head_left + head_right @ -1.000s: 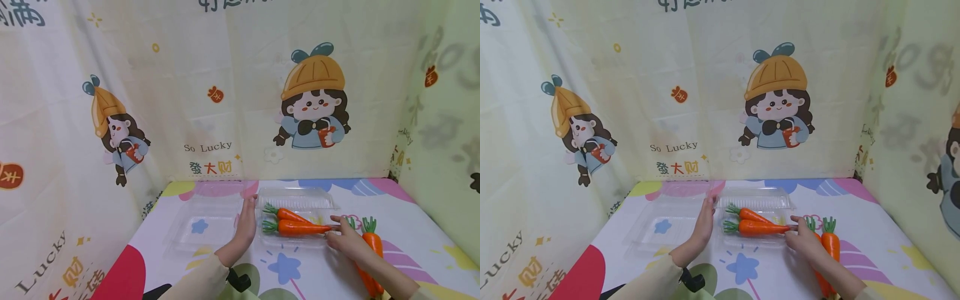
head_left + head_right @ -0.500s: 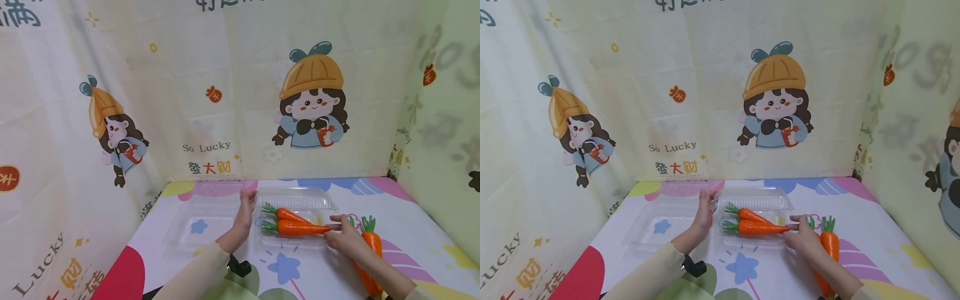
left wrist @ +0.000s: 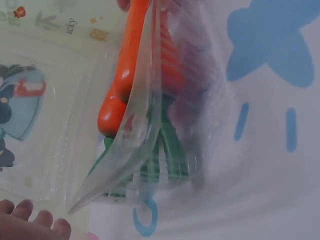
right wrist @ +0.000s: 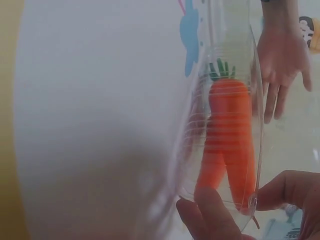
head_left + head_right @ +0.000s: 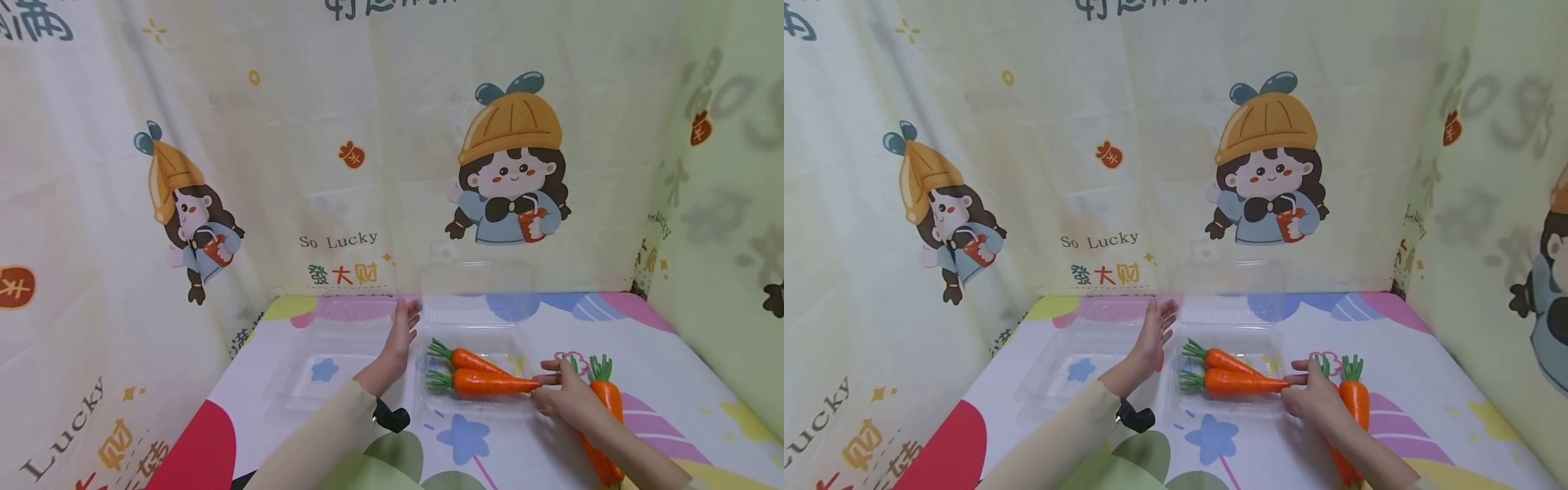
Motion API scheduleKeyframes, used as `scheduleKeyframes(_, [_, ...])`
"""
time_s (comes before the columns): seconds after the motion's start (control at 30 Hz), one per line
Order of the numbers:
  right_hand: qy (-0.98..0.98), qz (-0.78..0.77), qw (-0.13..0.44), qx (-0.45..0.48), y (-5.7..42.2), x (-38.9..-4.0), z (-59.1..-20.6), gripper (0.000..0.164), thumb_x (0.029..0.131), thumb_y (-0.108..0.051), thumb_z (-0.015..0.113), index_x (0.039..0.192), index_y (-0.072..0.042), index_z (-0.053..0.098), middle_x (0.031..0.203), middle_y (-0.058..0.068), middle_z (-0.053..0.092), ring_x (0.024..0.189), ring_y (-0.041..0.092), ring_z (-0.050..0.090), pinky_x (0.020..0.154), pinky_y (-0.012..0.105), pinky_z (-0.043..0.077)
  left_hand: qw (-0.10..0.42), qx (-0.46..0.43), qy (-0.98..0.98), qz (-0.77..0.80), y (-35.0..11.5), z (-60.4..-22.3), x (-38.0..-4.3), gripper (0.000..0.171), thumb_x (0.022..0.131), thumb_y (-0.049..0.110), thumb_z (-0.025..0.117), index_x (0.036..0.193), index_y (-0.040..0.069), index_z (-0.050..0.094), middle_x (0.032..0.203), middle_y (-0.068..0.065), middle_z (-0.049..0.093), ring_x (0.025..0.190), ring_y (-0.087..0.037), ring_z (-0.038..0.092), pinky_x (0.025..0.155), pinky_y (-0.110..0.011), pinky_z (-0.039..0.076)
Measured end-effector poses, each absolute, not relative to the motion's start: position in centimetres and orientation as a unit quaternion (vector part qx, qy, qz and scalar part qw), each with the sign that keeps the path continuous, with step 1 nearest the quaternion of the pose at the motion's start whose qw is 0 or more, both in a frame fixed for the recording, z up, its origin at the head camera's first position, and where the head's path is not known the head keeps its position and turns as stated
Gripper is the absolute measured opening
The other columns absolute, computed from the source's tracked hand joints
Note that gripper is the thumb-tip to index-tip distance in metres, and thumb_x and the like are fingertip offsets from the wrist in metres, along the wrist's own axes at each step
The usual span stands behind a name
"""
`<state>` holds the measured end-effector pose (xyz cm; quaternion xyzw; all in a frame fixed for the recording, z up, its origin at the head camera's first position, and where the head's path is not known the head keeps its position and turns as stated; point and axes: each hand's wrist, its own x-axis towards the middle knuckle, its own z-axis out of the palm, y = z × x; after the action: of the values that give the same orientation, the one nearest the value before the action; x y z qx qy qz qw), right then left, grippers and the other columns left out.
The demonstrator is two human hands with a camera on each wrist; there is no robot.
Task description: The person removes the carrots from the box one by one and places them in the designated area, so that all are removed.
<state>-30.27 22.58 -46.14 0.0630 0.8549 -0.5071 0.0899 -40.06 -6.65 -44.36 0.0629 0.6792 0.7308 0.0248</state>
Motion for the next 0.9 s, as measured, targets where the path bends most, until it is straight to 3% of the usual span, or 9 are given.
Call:
scheduleKeyframes(0.13, [0.852,-0.509,0.099,0.069,22.6,-30.1,-46.1,0.078,0.087,-0.012,0.073,0.146,0.011,0.027,0.134,0.037,0.052,0.099,0.023,0.065,0.079,0.034,0.062,0.049,0.072,0.672,0.736,-6.8,-44.6,-40.4,0.074,0.112,0.048,0.011,0.159,-0.009,0.022,0.165,-0.028,0.028,0.155,-0.046,0.022,0.126,-0.058,0.018])
scheduleKeyframes(0.4, [0.842,-0.525,0.101,0.068,22.7,-29.5,-46.1,0.077,0.087,-0.011,0.072,0.145,0.012,0.027,0.13,0.035,0.055,0.097,0.021,0.064,0.078,0.032,0.062,0.053,0.071,0.699,0.71,-6.6,-45.1,-40.6,0.072,0.112,0.044,0.019,0.157,-0.012,0.022,0.164,-0.031,0.028,0.153,-0.044,0.027,0.125,-0.056,0.022])
scheduleKeyframes(0.6, [0.843,-0.524,0.1,0.064,22.9,-29.4,-46.2,0.077,0.088,-0.011,0.072,0.145,0.012,0.026,0.131,0.035,0.054,0.097,0.02,0.064,0.077,0.031,0.061,0.071,0.061,0.71,0.698,-6.3,-45.1,-40.2,0.073,0.111,0.045,0.021,0.161,-0.008,0.015,0.164,-0.032,0.025,0.154,-0.045,0.024,0.126,-0.057,0.019])
scheduleKeyframes(0.9, [0.845,-0.521,0.102,0.062,23.0,-29.5,-46.3,0.076,0.089,-0.012,0.071,0.146,0.011,0.027,0.131,0.034,0.055,0.102,0.024,0.064,0.081,0.033,0.06,0.107,0.03,0.721,0.684,-6.1,-46.0,-39.6,0.077,0.109,0.05,0.025,0.16,-0.008,0.02,0.163,-0.032,0.029,0.153,-0.045,0.028,0.125,-0.055,0.023])
